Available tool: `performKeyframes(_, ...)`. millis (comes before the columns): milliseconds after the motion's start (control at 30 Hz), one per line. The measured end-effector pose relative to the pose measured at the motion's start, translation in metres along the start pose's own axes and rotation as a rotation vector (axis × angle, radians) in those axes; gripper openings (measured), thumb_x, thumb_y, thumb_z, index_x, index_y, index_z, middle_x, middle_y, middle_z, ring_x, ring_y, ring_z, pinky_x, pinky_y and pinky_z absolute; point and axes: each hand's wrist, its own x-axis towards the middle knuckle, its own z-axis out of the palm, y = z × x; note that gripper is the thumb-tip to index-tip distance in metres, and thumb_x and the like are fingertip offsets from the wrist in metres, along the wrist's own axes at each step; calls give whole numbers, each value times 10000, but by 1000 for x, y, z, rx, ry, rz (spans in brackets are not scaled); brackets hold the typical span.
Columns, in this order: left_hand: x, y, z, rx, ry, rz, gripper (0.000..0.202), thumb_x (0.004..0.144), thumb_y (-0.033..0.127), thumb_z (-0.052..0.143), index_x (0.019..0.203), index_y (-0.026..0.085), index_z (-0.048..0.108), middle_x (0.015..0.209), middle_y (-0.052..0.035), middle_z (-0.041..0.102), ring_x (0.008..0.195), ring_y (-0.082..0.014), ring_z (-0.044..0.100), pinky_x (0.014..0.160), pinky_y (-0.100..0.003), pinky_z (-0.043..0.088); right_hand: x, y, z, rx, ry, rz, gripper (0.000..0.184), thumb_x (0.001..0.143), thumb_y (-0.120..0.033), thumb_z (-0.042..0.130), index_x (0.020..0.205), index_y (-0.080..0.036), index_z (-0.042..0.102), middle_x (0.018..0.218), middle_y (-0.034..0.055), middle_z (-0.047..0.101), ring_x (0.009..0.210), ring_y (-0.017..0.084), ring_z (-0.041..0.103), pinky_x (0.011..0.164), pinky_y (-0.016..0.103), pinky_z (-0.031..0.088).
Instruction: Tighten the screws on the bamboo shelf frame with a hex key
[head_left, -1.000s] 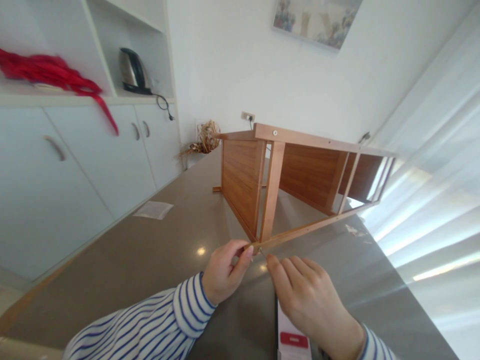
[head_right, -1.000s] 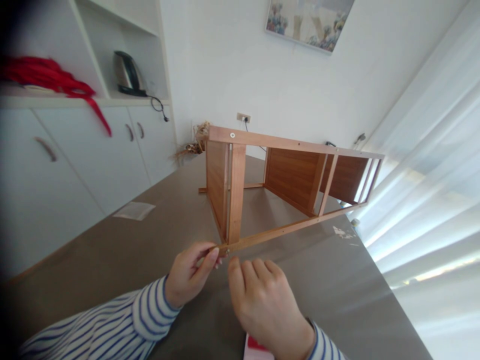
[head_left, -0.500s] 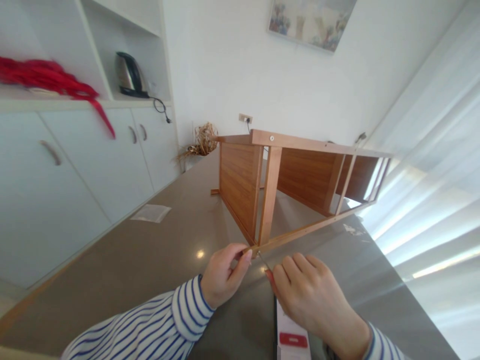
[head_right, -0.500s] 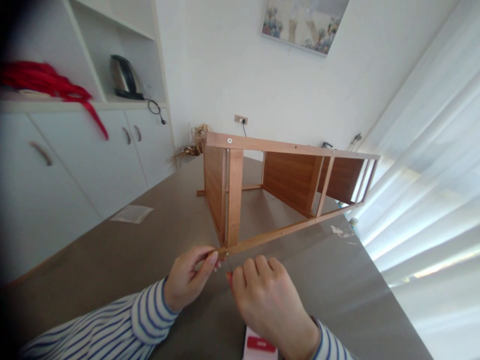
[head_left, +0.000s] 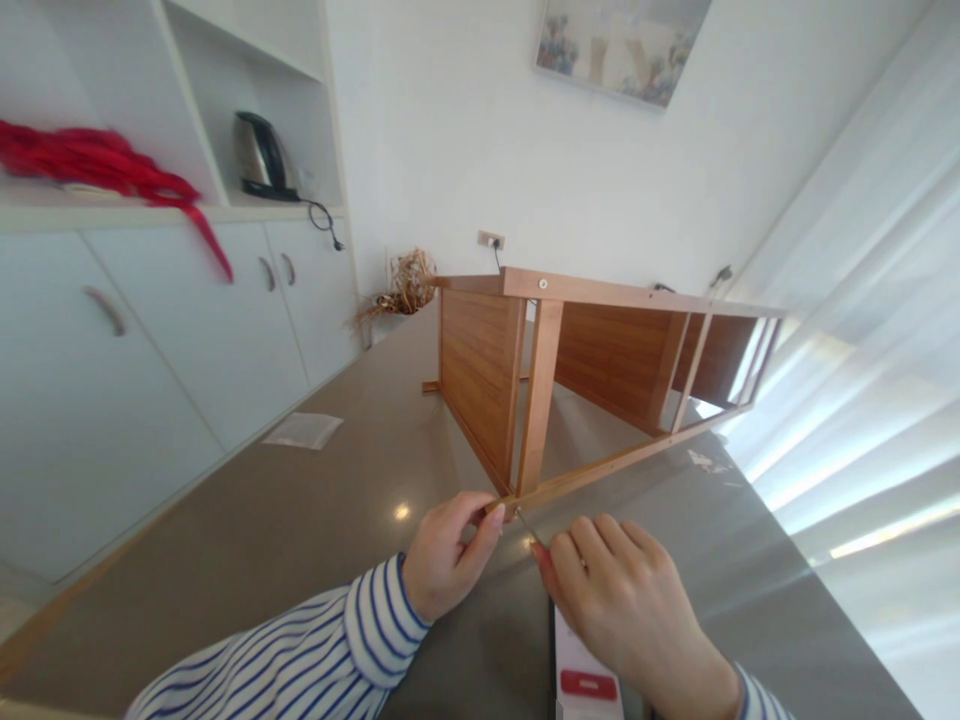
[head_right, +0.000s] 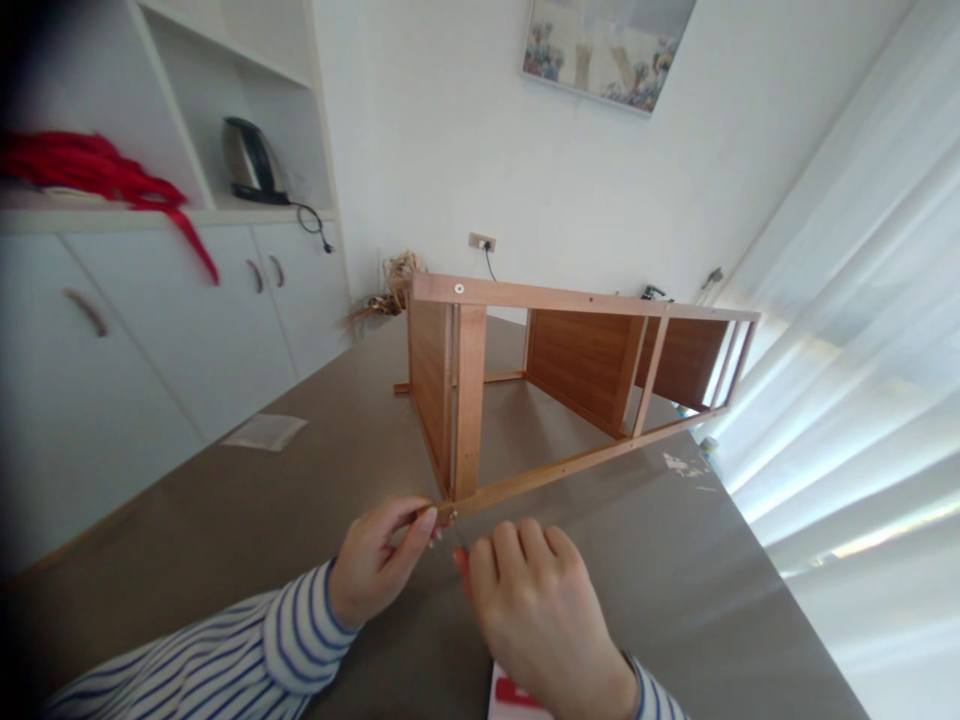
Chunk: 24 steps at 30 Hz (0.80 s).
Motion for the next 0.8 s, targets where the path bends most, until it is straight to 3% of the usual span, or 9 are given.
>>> performKeyframes(333,1,1,-1,16,10,25,111,876,207,478,878,164,580,675,-28,693,601,-117,662,590,-204,533,0,-2,-1,-28,-76,-30,240,876,-277,562,724,-230,382,601,-25,455,554,163,386,543,332,137)
performKeyframes(533,0,1,0,2,16,8,104,874,207,484,876,168,581,666,-24,693,599,-117,662,592,-203,538,0,2,1,-12,-63,-98,240,897,-253,527,722,-218,366,584,-29,459,536,139,399,535,328,141)
performKeyframes(800,-2,-1,1,-29,25,16,78,866,174,499,895,166,571,679,-17,696,600,-107,665,582,-185,531,1,-2,4,-4,-48,-55,246,890,-252,541,718,-222,369,594,-27,455,540,149,383,537,335,132)
